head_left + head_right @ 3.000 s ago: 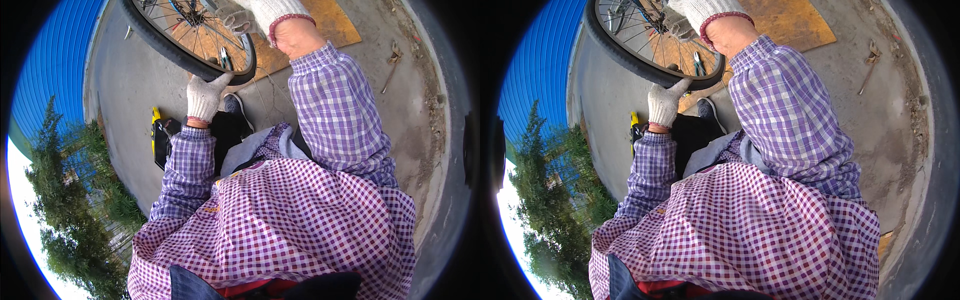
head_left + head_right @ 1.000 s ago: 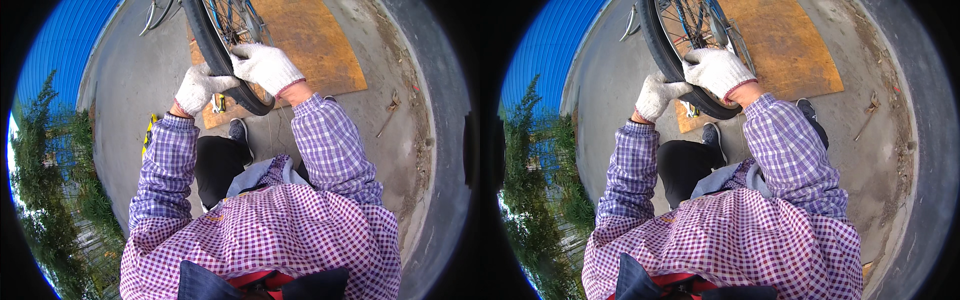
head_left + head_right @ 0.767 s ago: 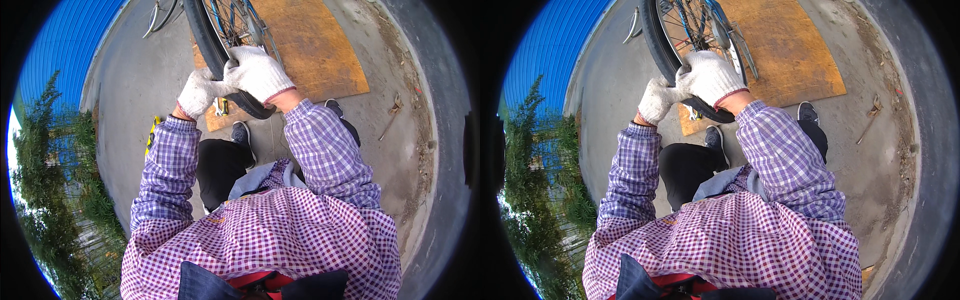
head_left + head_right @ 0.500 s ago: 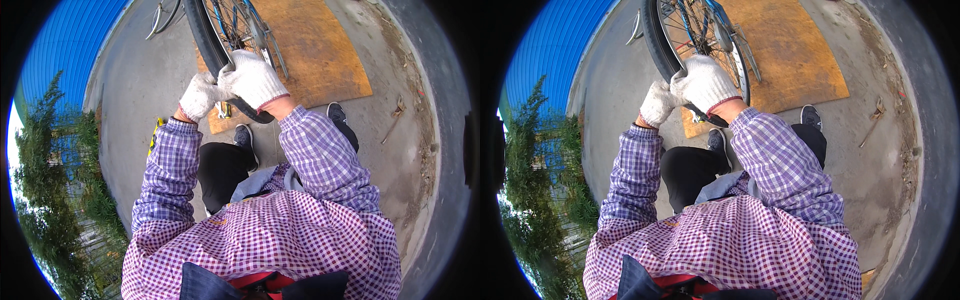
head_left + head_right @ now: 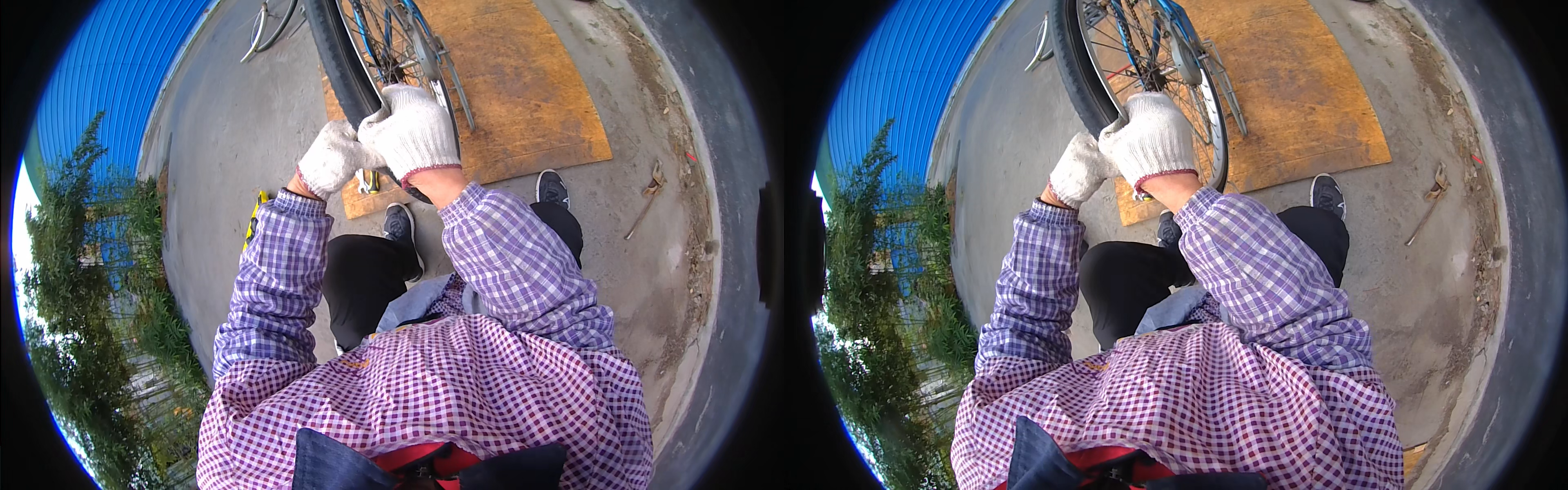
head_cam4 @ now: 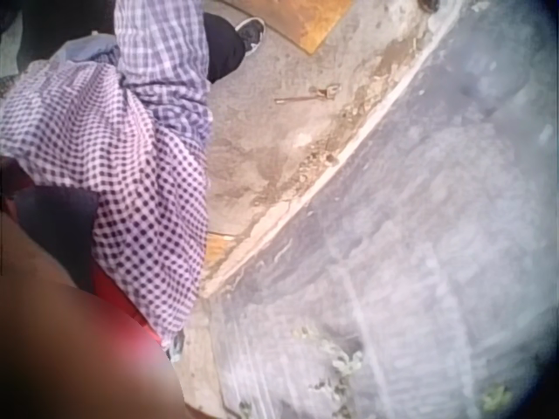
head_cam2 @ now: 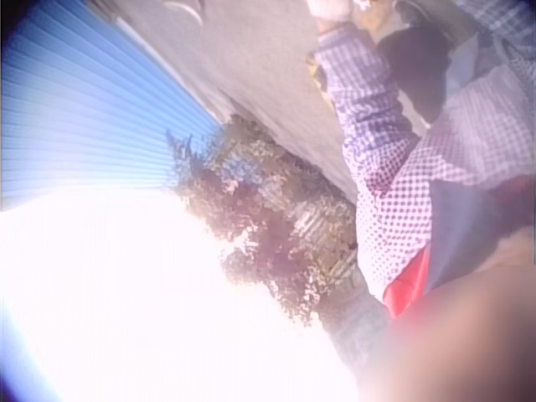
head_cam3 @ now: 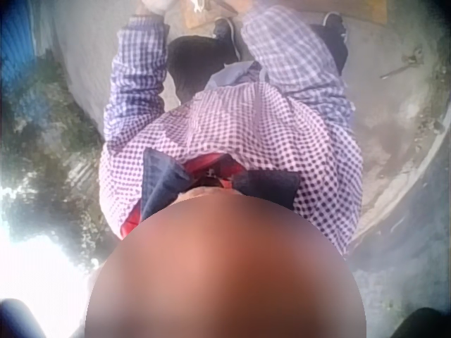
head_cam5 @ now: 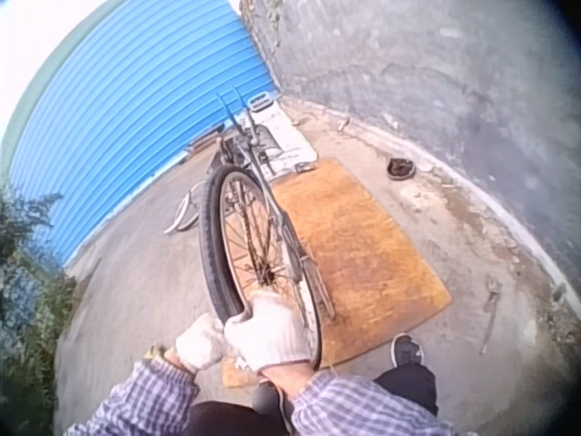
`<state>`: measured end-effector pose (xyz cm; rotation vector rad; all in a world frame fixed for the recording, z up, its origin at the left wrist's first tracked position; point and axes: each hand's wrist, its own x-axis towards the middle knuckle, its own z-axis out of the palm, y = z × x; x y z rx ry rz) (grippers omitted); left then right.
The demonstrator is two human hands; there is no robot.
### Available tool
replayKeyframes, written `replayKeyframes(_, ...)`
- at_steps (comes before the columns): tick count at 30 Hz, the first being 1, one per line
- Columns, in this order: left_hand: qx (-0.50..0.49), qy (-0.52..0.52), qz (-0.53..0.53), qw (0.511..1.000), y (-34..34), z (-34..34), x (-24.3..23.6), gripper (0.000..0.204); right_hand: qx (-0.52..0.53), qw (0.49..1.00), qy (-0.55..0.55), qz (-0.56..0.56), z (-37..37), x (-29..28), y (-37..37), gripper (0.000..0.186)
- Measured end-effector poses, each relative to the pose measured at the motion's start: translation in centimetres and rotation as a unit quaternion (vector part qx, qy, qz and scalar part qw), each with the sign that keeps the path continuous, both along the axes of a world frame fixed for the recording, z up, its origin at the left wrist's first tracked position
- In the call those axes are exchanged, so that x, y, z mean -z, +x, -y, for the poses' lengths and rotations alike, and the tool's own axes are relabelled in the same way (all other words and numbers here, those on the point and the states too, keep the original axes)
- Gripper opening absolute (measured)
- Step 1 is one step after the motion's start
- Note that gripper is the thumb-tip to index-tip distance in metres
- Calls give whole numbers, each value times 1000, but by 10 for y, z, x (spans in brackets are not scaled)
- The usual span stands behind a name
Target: The person works on a bicycle's rear wheel and chain. They adjust the chain and wheel hub, then remove the tire from the rim and reseat it. Tools including a wrench and pliers are visible on the ground.
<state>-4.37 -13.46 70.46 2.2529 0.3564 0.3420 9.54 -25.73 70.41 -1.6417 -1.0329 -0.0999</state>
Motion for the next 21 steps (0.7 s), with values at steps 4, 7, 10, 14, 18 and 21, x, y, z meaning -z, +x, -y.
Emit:
replayKeyframes(4, -21, -55, -12, 998, 2, 11, 1, 26, -86, 993, -86, -11, 7, -1, 19, 34)
replayKeyframes(7, -60, -175, -34, 982, 6, 25, 2, 30, -210, 955, -17, -207, 23, 8, 44, 50)
replayKeyframes(10, -67, -182, -51, 980, 9, 35, 3, 36, -245, 895, -56, -370, 33, 17, 57, 68)
replayKeyframes(14, -88, -147, -45, 984, 16, 42, 7, 37, -257, 901, -81, -339, 37, 24, 61, 67)
replayKeyframes(18, -109, -152, -29, 982, 23, 48, 13, 37, -298, 923, -68, -236, 37, 24, 70, 73)
replayKeyframes(21, -149, -173, -34, 973, 25, 51, 22, 38, -273, 928, -88, -239, 36, 27, 73, 74)
